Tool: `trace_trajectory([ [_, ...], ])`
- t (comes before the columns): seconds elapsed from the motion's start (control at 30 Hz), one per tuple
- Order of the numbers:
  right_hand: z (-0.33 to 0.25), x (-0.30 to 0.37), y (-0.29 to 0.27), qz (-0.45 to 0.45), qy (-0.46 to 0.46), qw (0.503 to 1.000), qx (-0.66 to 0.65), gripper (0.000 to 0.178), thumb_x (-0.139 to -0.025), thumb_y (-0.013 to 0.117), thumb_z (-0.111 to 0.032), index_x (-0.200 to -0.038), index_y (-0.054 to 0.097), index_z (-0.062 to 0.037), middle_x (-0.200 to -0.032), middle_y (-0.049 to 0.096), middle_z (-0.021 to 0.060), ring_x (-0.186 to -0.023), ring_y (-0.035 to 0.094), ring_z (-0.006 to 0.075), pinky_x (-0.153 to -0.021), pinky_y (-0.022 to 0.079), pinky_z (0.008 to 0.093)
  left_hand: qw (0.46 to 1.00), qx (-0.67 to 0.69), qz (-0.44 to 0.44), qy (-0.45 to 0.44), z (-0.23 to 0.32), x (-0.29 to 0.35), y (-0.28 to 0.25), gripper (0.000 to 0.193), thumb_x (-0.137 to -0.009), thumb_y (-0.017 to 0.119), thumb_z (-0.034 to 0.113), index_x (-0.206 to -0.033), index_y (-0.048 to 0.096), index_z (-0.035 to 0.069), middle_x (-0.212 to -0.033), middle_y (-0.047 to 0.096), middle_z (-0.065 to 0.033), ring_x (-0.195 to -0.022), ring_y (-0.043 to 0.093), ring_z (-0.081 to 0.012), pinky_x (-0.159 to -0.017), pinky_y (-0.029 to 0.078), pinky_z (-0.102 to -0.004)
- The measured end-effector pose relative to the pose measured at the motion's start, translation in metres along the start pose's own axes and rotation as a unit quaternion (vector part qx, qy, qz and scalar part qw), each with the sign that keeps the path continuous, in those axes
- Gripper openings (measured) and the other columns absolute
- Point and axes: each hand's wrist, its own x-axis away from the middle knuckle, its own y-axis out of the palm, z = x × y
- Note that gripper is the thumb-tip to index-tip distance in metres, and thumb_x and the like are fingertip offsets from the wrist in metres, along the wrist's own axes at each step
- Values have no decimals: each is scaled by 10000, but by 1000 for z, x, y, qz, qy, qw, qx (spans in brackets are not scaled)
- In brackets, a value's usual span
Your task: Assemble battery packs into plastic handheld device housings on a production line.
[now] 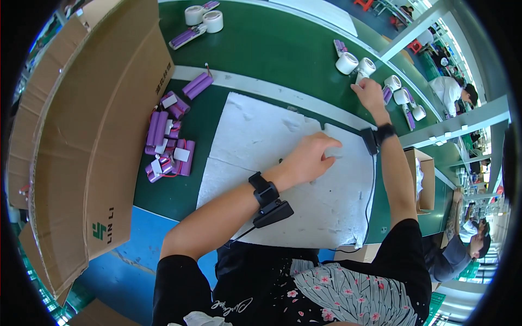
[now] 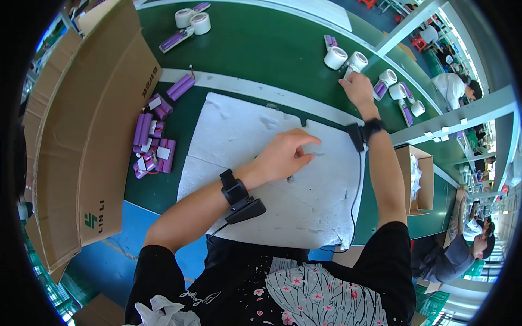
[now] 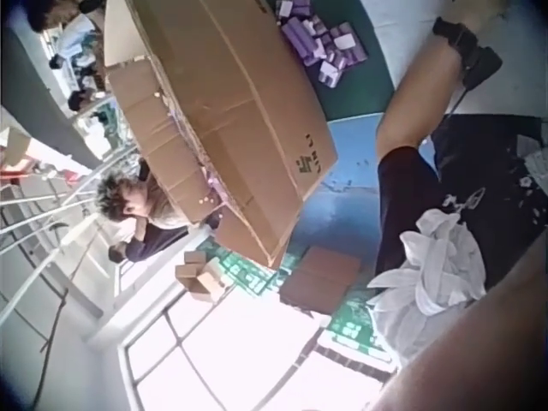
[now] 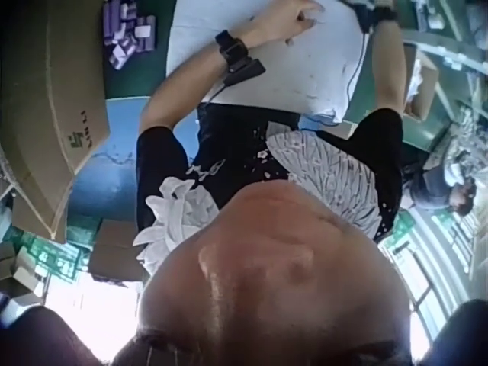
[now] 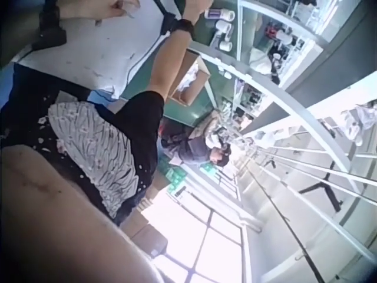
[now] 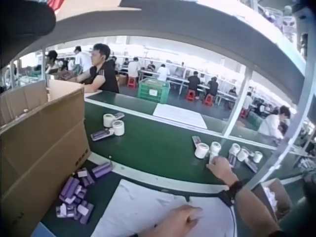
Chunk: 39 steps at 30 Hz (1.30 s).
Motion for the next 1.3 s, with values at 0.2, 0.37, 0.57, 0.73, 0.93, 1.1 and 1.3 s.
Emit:
trace_trajectory([
  [0.2, -91, 131, -111, -87, -106, 983, -121, 303, -747, 728, -207, -673, 512, -9, -633, 526, 161, -575, 559, 311, -525, 408, 395, 987, 49, 129, -79, 9, -3, -6, 364, -840, 678, 155, -1170, 576, 40, -940, 622, -147, -707, 636, -221, -636, 511, -311],
  [0.37, -120, 209, -138, -174, -215, 956, -96, 256, -723, 746, -178, -692, 542, -28, -661, 558, 107, -603, 578, 276, -543, 439, 355, 998, 6, 41, -42, 16, -8, -9, 358, -833, 694, 200, -1128, 569, 40, -953, 629, -148, -741, 642, -232, -658, 508, -321],
  [0.57, -139, 180, -151, -347, -310, 861, -206, 211, -760, 738, -213, -842, 634, -48, -751, 607, 65, -677, 609, 244, -592, 470, 320, 994, -68, -85, 0, 1, -2, -5, 326, -804, 714, 221, -1052, 576, 62, -906, 635, -119, -781, 637, -249, -673, 502, -328],
  [0.73, -208, 77, -129, -352, -356, 814, -294, 265, -834, 692, -264, -952, 646, -31, -875, 655, 84, -724, 623, 199, -640, 491, 323, 982, 181, -6, 60, -9, 5, 5, 249, -734, 726, 182, -933, 608, 91, -798, 633, -97, -768, 628, -275, -656, 492, -367],
  [0.93, -301, 5, -24, -151, -476, 830, -247, 456, -835, 661, -194, -1243, 539, -32, -1273, 547, 145, -1015, 593, 286, -892, 480, 412, 997, -30, -64, 16, 0, -2, 0, 111, -663, 709, 144, -717, 625, 94, -743, 635, -94, -752, 632, -288, -651, 488, -398],
  [1.1, -345, -5, 5, -160, -488, 849, -123, 449, -831, 664, -179, -1235, 545, -25, -1300, 526, 141, -1084, 564, 299, -903, 475, 431, 998, -12, -44, 40, -1, -1, -5, 123, -653, 713, 156, -699, 621, 90, -744, 639, -96, -753, 633, -294, -654, 485, -398],
  [1.3, -321, -1, -32, -192, -453, 859, -143, 384, -848, 662, -192, -1179, 573, -19, -1135, 617, 133, -959, 611, 290, -833, 501, 384, 995, -44, -88, 36, 2, 4, -8, 203, -668, 756, 184, -747, 619, 57, -764, 644, -102, -770, 636, -296, -664, 483, -405],
])
